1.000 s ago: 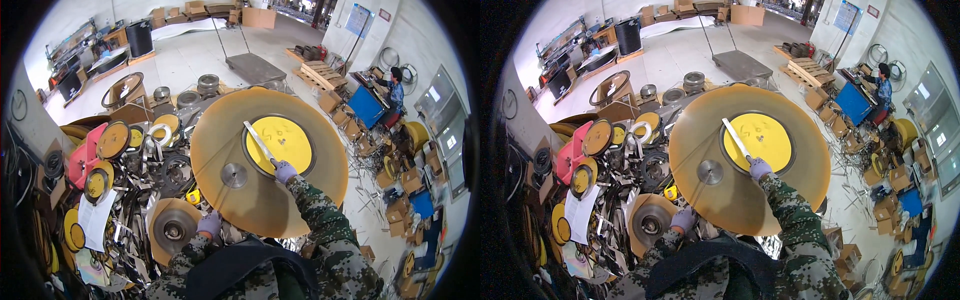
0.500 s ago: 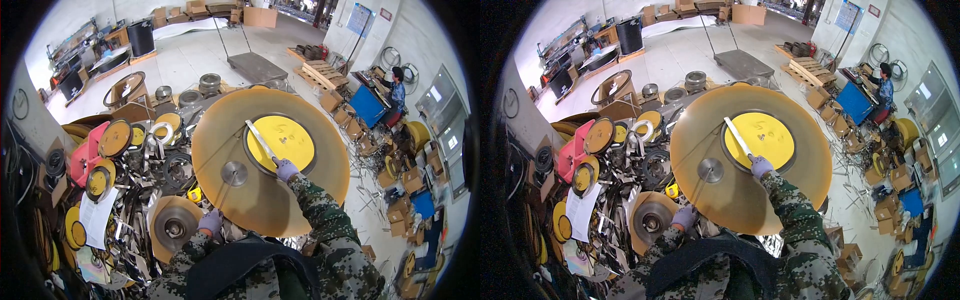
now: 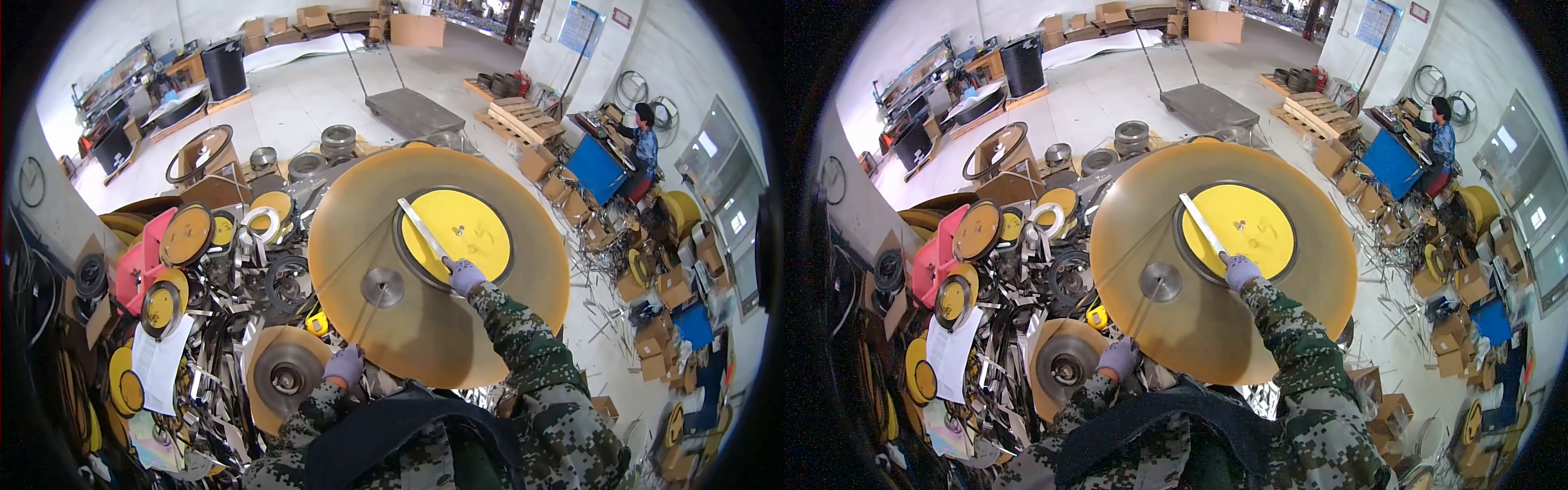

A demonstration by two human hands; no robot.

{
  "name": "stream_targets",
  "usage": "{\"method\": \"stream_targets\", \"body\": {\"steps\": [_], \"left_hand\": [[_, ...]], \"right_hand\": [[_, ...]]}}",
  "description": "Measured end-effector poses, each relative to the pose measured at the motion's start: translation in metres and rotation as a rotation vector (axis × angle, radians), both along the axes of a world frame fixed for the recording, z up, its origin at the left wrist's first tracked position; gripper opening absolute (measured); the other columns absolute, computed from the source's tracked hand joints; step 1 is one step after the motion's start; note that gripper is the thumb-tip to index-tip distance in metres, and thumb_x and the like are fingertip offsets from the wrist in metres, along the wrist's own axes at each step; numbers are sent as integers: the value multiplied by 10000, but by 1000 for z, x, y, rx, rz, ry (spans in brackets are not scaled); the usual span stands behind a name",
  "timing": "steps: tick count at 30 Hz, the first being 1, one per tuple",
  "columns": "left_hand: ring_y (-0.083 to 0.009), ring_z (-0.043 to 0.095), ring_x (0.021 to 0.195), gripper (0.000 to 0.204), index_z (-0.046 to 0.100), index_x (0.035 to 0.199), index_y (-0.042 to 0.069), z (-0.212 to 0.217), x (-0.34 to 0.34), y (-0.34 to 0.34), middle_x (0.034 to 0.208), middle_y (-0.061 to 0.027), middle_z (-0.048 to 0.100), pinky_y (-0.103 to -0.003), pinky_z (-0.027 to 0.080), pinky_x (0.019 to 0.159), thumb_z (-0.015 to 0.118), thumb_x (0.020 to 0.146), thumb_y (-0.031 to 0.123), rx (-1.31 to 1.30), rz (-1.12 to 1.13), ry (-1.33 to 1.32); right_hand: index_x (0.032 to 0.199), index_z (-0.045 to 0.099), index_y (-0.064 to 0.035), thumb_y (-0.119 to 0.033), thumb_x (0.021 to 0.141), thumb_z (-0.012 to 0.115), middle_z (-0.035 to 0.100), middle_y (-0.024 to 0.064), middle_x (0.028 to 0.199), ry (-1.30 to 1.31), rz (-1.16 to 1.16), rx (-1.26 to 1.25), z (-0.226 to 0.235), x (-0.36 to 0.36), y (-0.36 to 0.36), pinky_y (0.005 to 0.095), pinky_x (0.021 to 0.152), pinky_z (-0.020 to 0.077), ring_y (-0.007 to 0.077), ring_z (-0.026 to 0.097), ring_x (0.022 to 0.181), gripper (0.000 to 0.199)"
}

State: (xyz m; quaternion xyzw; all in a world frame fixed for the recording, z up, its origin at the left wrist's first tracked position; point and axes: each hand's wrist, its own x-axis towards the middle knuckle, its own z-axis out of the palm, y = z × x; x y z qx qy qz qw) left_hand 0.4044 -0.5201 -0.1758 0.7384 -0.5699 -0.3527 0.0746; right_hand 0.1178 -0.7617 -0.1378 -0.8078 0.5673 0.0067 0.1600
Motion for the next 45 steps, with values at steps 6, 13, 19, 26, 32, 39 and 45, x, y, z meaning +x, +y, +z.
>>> {"method": "stream_targets", "body": {"steps": [6, 13, 19, 26, 32, 39, 45], "left_hand": [[-397, 628, 948, 337, 565, 1064, 52, 1, -2, -2, 993, -239, 655, -490, 481, 815, 471, 931, 347, -7, 27, -6], [-397, 630, 934, 334, 556, 1059, 42, -1, 0, -1, 978, -236, 658, -495, 479, 806, 471, 933, 340, -16, 23, -19], [-400, 632, 927, 341, 551, 1073, 44, -3, -2, 1, 972, -233, 660, -495, 482, 800, 464, 936, 344, -37, 4, -17], [-397, 633, 935, 355, 557, 1053, 32, 8, -6, 1, 981, -241, 658, -496, 485, 807, 453, 939, 352, -27, 10, -43], [-399, 634, 930, 350, 559, 1051, 36, 7, -6, 0, 976, -243, 659, -496, 487, 806, 448, 938, 348, -21, 7, -33], [-407, 623, 946, 361, 571, 1079, 56, 11, -6, -6, 982, -247, 653, -499, 486, 812, 464, 918, 361, -42, -51, -41], [-399, 611, 985, 360, 616, 1050, 80, -7, 0, -4, 1012, -248, 642, -485, 485, 841, 488, 888, 375, -34, -18, -71]], "right_hand": [[1370, 470, -154, -163, 834, 498, 625, 250, 1046, 11, 12, -18, 2, 0, 2, 439, 858, 478, 381, 611, 972, 536], [1353, 495, -158, -165, 834, 498, 636, 235, 1028, -19, 10, -31, -3, 1, 2, 436, 854, 483, 369, 621, 957, 518], [1346, 502, -160, -162, 836, 488, 641, 233, 1012, 0, 14, -53, -4, 1, 2, 435, 832, 490, 363, 630, 925, 510], [1347, 500, -161, -159, 838, 482, 641, 232, 1017, -21, 18, -36, -9, -1, 4, 435, 831, 489, 362, 630, 928, 510], [1351, 496, -161, -151, 834, 474, 628, 248, 1049, 8, 1, -26, -3, 4, 6, 440, 870, 479, 373, 619, 974, 518], [1370, 465, -133, -157, 832, 452, 610, 255, 1117, 5, 47, -12, -7, 2, 1, 442, 917, 461, 376, 603, 1038, 538], [1375, 453, -136, -123, 883, 393, 631, 243, 1073, 48, 41, 33, 15, 14, 10, 440, 854, 495, 368, 626, 997, 495]]}}
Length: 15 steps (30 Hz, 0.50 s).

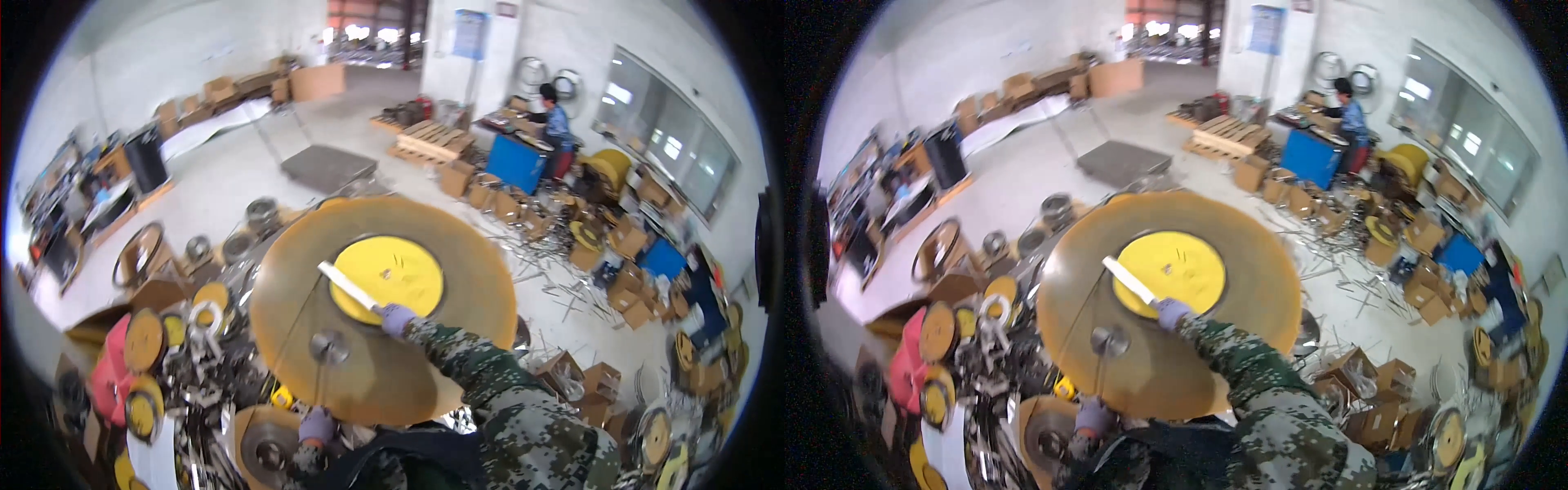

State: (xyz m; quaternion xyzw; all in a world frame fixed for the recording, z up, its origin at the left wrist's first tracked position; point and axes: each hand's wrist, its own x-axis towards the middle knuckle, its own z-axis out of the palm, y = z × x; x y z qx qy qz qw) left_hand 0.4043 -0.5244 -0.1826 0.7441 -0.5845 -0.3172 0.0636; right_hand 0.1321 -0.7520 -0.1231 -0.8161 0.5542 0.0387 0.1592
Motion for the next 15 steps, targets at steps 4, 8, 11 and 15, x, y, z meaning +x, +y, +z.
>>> {"method": "stream_targets", "body": {"steps": [4, 8, 11, 15], "left_hand": [[-406, 623, 937, 342, 602, 1008, 66, 30, -15, 0, 957, -242, 654, -492, 496, 823, 532, 858, 365, 5, -10, -90], [-369, 622, 997, 379, 605, 1052, 74, -66, 35, -22, 1002, -211, 662, -468, 490, 848, 567, 849, 391, 66, -51, -71], [-355, 629, 992, 364, 604, 1061, 83, -76, 36, -35, 992, -185, 672, -450, 494, 841, 589, 835, 369, 82, -58, -71], [-337, 632, 1000, 371, 608, 1057, 91, -79, 32, -36, 978, -170, 679, -427, 492, 851, 600, 825, 381, 86, 59, -170]], "right_hand": [[1345, 466, -106, -149, 896, 434, 655, 195, 1010, 28, 53, -93, -21, -11, -3, 421, 819, 509, 336, 641, 948, 452], [1403, 415, -121, -110, 913, 393, 641, 164, 1099, 114, 13, 7, 1, 4, 0, 392, 858, 502, 297, 631, 1018, 491], [1310, 492, -73, -129, 902, 439, 659, 145, 1052, 87, 21, -115, -12, -7, 4, 391, 824, 511, 296, 636, 1011, 415], [1305, 498, -74, -127, 897, 444, 657, 144, 1064, 44, -2, -60, 2, 0, 7, 382, 840, 507, 294, 631, 1020, 415]]}}
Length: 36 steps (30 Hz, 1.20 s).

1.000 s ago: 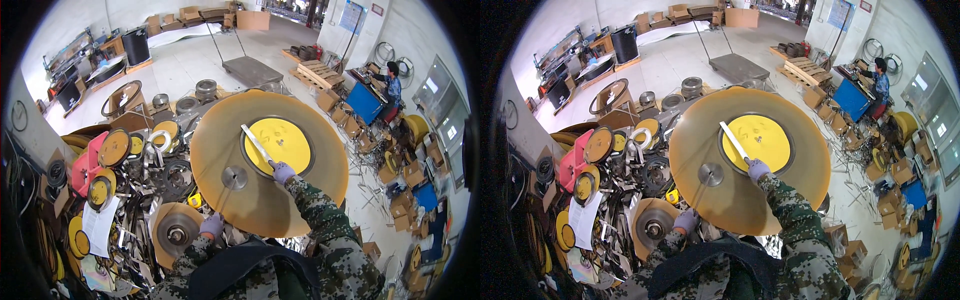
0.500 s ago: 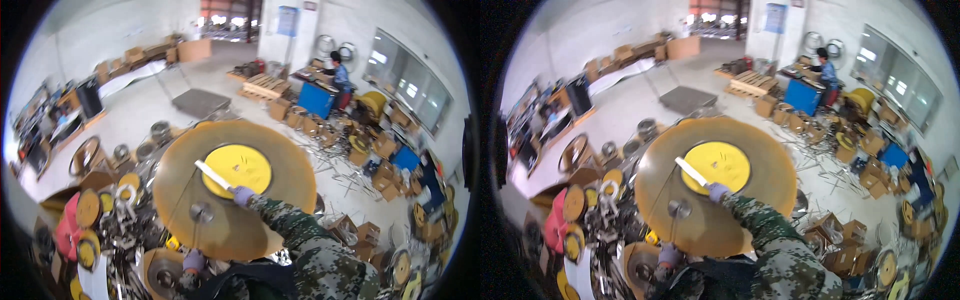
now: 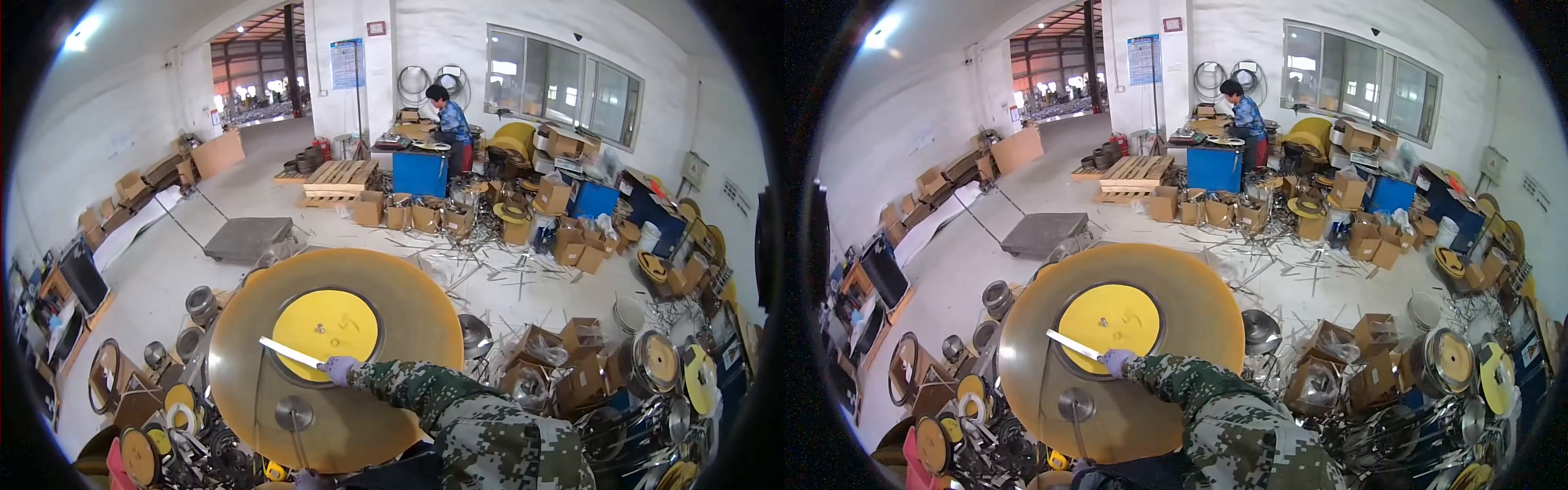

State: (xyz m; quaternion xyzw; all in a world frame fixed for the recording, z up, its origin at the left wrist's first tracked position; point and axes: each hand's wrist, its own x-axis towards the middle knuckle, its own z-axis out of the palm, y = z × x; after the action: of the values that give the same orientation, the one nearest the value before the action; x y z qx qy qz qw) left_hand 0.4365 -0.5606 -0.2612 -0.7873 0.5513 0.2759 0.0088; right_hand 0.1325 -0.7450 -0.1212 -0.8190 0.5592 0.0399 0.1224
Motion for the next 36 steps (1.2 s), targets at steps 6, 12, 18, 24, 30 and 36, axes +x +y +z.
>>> {"method": "stream_targets", "body": {"steps": [6, 12, 18, 24, 30, 36], "left_hand": [[-312, 622, 921, 256, 658, 1051, 139, 75, -31, 25, 1017, -89, 658, -509, 461, 704, 498, 857, 188, -179, -948, -388], [-395, 536, 1139, 364, 521, 1206, 64, 40, -22, 37, 1220, -225, 564, -485, 441, 916, 461, 914, 273, 14, -234, 85], [-411, 631, 901, 330, 590, 1015, 66, 39, -25, 41, 934, -233, 661, -501, 502, 799, 529, 868, 356, -219, -269, 53], [-413, 607, 977, 348, 586, 1078, 70, 94, -43, 39, 1042, -235, 640, -500, 484, 846, 483, 904, 353, -45, 26, 197], [-396, 639, 911, 306, 569, 1034, 55, 84, -38, 39, 956, -225, 667, -481, 493, 796, 478, 906, 317, -128, 19, 186], [-392, 629, 950, 329, 578, 1049, 39, 86, -34, 43, 993, -238, 656, -479, 487, 815, 492, 905, 322, -85, -4, 248]], "right_hand": [[1415, 388, -93, -94, 904, 408, 630, 158, 1117, 84, 59, 27, 0, -4, 1, 390, 870, 495, 298, 624, 1032, 511], [1421, 388, -109, -90, 880, 406, 627, 187, 1129, -7, 24, 63, 1, -1, 7, 395, 884, 480, 316, 615, 1045, 541], [1415, 392, -112, -94, 873, 397, 626, 222, 1098, -32, 26, 46, -13, -7, 4, 413, 884, 475, 341, 618, 1018, 543], [1405, 403, -116, -135, 829, 473, 630, 252, 1046, 9, 50, 13, -20, -12, -7, 440, 877, 476, 381, 614, 994, 580], [1327, 519, -115, -162, 834, 502, 629, 265, 1025, -197, 15, -29, -29, -19, -14, 455, 844, 484, 396, 622, 938, 496], [1323, 523, -113, -174, 832, 509, 629, 271, 1001, -147, 57, -59, -30, -24, -13, 458, 848, 480, 393, 616, 946, 495]]}}
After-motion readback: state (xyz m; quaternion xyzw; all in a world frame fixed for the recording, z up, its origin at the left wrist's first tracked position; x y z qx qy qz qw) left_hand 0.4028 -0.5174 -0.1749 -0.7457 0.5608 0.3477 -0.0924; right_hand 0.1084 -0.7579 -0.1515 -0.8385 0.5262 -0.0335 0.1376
